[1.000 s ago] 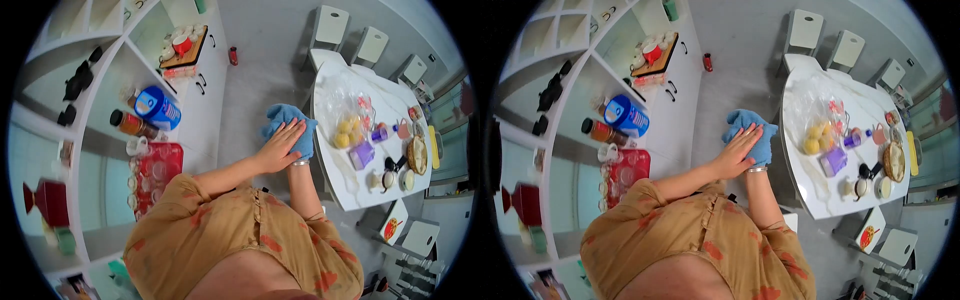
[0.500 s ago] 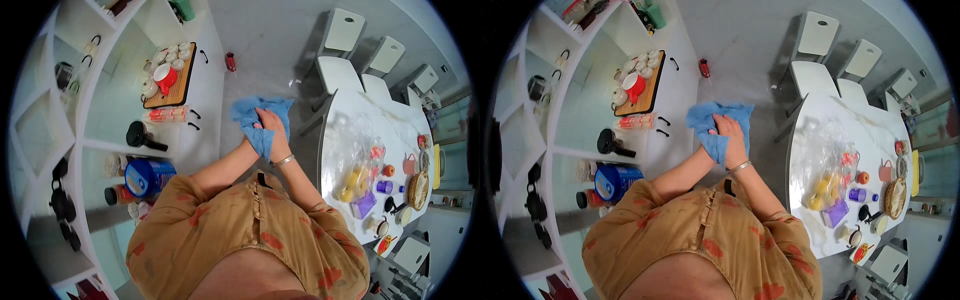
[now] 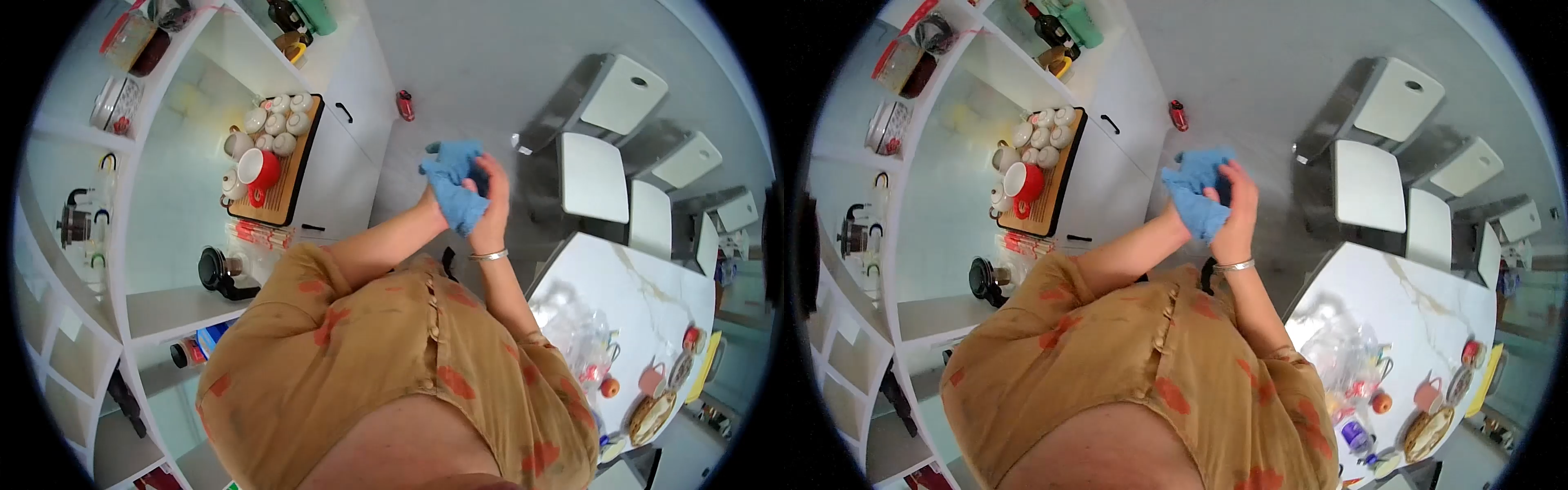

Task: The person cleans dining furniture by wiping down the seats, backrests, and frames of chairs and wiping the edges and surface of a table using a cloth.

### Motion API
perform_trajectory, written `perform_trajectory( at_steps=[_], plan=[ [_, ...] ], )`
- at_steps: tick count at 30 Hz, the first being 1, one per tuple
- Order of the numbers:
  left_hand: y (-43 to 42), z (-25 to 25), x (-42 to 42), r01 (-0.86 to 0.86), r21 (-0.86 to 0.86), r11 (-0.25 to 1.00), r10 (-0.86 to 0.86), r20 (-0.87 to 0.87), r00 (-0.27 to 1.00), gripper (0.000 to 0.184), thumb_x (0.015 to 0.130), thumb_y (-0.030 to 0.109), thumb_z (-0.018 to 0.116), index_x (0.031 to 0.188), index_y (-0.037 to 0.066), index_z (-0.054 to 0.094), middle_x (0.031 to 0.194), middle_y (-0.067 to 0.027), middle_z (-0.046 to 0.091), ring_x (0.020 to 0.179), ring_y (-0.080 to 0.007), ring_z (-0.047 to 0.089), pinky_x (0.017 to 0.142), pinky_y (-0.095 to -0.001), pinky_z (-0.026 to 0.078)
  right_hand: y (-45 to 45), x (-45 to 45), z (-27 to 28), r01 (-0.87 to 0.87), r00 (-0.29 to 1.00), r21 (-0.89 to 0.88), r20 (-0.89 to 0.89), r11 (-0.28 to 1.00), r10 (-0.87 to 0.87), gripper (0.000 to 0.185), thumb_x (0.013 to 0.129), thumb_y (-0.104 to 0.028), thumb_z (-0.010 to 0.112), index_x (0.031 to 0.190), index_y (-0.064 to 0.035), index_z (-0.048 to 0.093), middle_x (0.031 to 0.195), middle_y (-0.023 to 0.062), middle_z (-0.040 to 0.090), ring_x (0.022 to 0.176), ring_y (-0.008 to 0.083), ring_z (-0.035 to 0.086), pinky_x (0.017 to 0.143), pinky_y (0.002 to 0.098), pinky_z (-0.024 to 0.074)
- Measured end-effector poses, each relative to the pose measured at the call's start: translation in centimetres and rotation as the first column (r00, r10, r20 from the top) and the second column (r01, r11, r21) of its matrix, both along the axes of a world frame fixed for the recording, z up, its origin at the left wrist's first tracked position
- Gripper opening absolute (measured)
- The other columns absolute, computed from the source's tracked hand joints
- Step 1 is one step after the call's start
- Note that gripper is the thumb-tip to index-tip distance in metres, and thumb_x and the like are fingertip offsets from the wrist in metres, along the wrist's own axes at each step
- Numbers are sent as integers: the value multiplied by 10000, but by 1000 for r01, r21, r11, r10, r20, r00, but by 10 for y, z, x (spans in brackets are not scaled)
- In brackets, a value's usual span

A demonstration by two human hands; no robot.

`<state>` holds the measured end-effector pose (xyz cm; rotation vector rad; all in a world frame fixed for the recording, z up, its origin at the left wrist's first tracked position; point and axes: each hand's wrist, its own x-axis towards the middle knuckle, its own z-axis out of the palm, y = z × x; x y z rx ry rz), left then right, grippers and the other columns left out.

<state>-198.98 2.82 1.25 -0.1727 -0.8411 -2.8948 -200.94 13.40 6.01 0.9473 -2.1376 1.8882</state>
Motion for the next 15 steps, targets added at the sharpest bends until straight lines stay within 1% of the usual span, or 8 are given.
perform_trajectory(
  at_steps=[1, 2, 3, 5, 10, 11, 14, 15],
  plan=[
    [12, 31, -5, -218, -324, 920, 213, -51, 976, 354, 923, 314, 407, 1185, 78, 444, 1134, -74, 488, 1071, -195, 491, 917, -326, 427, -4, -13, -3, -33, 993, -39, 112, 999, 37, 435, 871, -221, 577, 1254, -33, 491, 1360, 218, 418, 1204, 358, 444, 1001, 421, 357],
    [20, 47, -17, -402, -594, 697, 387, -162, 908, 406, 911, 300, 434, 1243, 67, 415, 1202, -84, 466, 1127, -196, 467, 946, -330, 408, -8, -25, -5, -47, 991, -34, 120, 998, 51, 435, 871, -221, 577, 1254, -33, 491, 1360, 218, 418, 1204, 358, 444, 1001, 421, 357],
    [23, 53, -28, -453, -684, 572, 455, -195, 869, 405, 906, 295, 442, 1241, 67, 418, 1204, -85, 468, 1128, -199, 468, 946, -331, 408, -13, -35, -7, -58, 997, 34, 59, 998, 56, 477, 898, -293, 521, 1293, -33, 459, 1389, 220, 382, 1243, 360, 405, 1032, 422, 317],
    [22, 55, -54, -414, -687, 597, 468, -121, 875, 405, 898, 284, 458, 1239, 68, 424, 1209, -88, 472, 1130, -205, 470, 944, -334, 410, -16, -56, -6, -90, 994, 132, 74, 987, 81, 616, 938, -467, 367, 1371, -29, 383, 1454, 222, 285, 1330, 356, 297, 1094, 419, 213],
    [4, 37, -115, -346, -699, 626, 460, -27, 887, 406, 877, 258, 497, 1233, 71, 439, 1220, -96, 483, 1134, -219, 476, 939, -339, 414, -36, -112, -35, -59, 991, 62, 127, 996, 51, 637, 950, -499, 333, 1392, -41, 355, 1472, 209, 258, 1335, 335, 299, 1092, 406, 228],
    [-1, 34, -128, -337, -706, 623, 459, -19, 888, 406, 873, 253, 504, 1231, 72, 442, 1222, -97, 485, 1135, -221, 477, 938, -341, 415, -41, -126, -45, -153, 943, -138, 276, 979, 186, 706, 925, -537, 377, 1420, -42, 287, 1454, 178, 292, 1297, 301, 350, 1072, 392, 271],
    [-25, 29, -169, -320, -752, 576, 462, -24, 886, 409, 860, 237, 528, 1227, 73, 451, 1229, -102, 491, 1138, -230, 481, 936, -344, 417, -64, -161, -37, -179, 753, -420, 523, 890, 399, 769, 906, -493, 491, 1452, -44, 187, 1396, 124, 369, 1159, 238, 480, 1006, 356, 373],
    [-33, 29, -183, -317, -776, 545, 467, -33, 884, 411, 856, 232, 536, 1226, 74, 454, 1231, -103, 493, 1139, -233, 482, 935, -345, 418, -74, -178, -40, -182, 762, -348, 541, 920, 355, 735, 921, -517, 431, 1447, -53, 211, 1437, 145, 312, 1249, 260, 390, 1052, 375, 306]
  ],
)
